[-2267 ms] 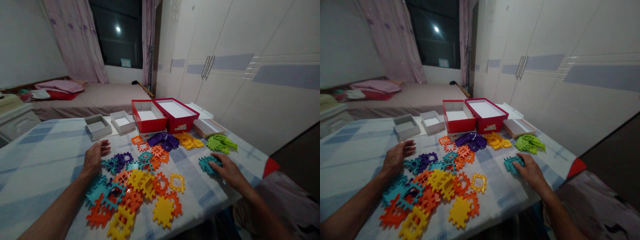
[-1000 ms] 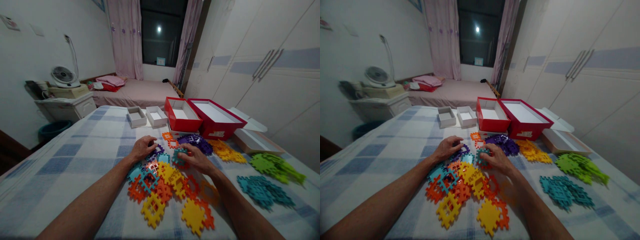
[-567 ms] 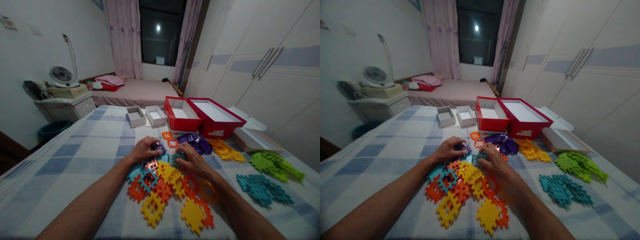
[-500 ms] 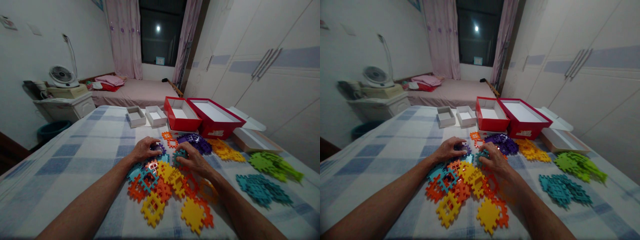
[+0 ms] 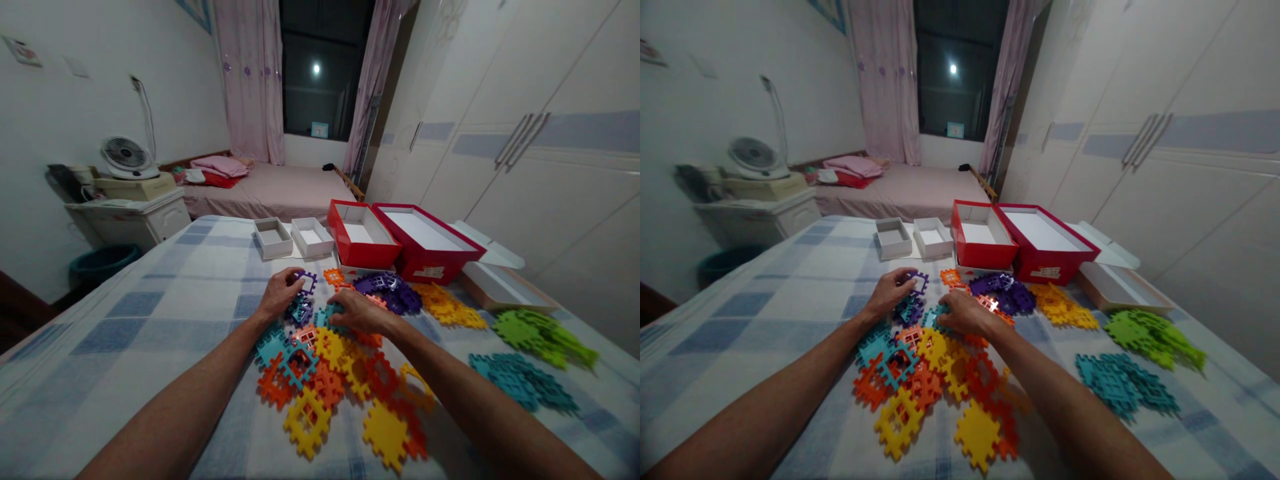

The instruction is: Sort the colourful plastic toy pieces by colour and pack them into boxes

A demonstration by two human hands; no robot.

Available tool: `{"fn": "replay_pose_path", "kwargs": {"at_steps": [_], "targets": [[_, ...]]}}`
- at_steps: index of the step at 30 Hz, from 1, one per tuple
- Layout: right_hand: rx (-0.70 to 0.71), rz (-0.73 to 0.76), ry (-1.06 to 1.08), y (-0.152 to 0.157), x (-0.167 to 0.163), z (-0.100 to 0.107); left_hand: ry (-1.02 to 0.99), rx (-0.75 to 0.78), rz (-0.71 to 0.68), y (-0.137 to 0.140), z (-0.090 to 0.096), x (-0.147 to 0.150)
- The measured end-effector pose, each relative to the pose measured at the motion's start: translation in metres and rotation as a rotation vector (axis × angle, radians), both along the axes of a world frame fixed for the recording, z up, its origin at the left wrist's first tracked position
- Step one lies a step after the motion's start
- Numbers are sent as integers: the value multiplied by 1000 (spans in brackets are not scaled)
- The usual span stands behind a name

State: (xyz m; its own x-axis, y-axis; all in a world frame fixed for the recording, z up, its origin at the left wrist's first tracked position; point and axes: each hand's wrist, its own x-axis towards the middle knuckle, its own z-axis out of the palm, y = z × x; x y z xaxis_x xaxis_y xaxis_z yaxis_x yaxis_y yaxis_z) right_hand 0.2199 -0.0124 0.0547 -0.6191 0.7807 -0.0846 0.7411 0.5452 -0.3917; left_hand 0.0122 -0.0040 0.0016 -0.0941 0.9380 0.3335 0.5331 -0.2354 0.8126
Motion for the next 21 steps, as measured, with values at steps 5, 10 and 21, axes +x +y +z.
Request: {"fn": "replay_pose_path", "kwargs": {"at_steps": [5,10,21], "targets": [[47,55,-92,1,-6,2,10,0,-5,-1,-2,-1],[-74,68,-7,-1,-3,-1,30,-5,9,-2,1,0],[65,-283,414,-34,94,38,40,-41,-5,-5,5,0]]}}
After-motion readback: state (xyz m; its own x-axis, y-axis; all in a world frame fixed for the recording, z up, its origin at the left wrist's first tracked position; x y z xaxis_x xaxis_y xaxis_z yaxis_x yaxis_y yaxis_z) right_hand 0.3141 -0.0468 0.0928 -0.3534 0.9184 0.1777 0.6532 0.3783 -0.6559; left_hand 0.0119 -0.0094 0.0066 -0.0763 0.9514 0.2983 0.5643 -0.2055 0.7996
